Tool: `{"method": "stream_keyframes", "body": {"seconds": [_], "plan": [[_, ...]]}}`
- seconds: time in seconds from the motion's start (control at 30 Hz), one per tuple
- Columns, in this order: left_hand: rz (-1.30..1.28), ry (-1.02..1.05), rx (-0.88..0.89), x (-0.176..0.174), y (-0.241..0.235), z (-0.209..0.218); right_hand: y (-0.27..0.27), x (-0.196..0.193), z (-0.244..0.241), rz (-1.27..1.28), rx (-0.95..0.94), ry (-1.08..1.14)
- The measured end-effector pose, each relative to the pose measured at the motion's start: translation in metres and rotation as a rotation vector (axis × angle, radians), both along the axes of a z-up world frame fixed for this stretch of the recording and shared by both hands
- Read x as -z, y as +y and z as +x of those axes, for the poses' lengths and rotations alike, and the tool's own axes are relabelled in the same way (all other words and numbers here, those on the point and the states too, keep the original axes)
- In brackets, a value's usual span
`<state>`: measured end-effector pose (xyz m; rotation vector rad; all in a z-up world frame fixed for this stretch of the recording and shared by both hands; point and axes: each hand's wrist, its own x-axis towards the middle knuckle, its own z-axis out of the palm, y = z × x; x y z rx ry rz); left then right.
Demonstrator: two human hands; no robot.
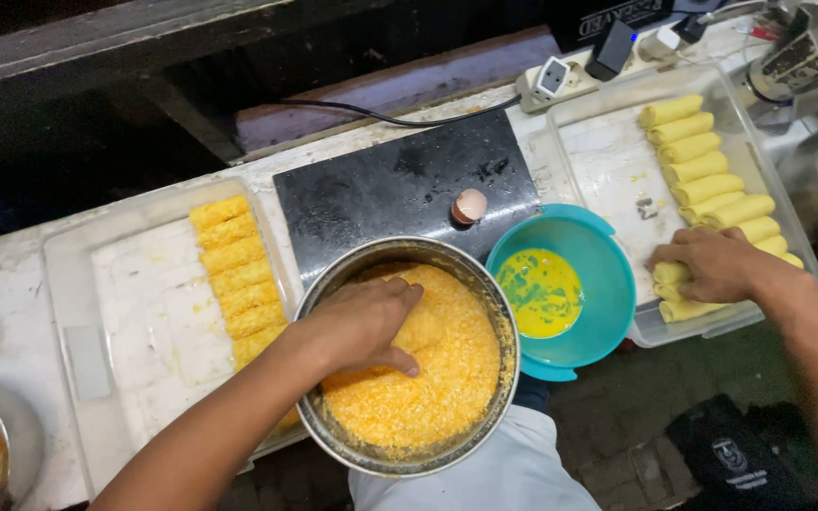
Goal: The person repeatedly dips cylindrical dough rolls into a bowl of beaten egg, then rolls them in a tray of breadcrumbs to coat them, and places the coated rolls into a plastic container. The process is repeated for multiple rolls.
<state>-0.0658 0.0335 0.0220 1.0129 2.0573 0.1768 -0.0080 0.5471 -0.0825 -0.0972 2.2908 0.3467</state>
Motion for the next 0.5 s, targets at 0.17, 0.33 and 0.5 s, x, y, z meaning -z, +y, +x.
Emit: {"method": "stream_keyframes", "body": {"seconds": [0.17,0.33,0.5], "plan": [[-0.125,0.023,-0.165,-0.01,0.015,0.01,0.018,0.005,-0.006,-0.112,0.058,0.049],[-0.131,-0.021,-0.278,-0.027,0.016,0.005,0.033,0.006,-0.001,-0.202,0.329,0.118],[0.393,-0.07,-0.521,-0.065,-0.03,0.002,0.016,0.051,-0.074,-0.461,0.388,0.335]]}}
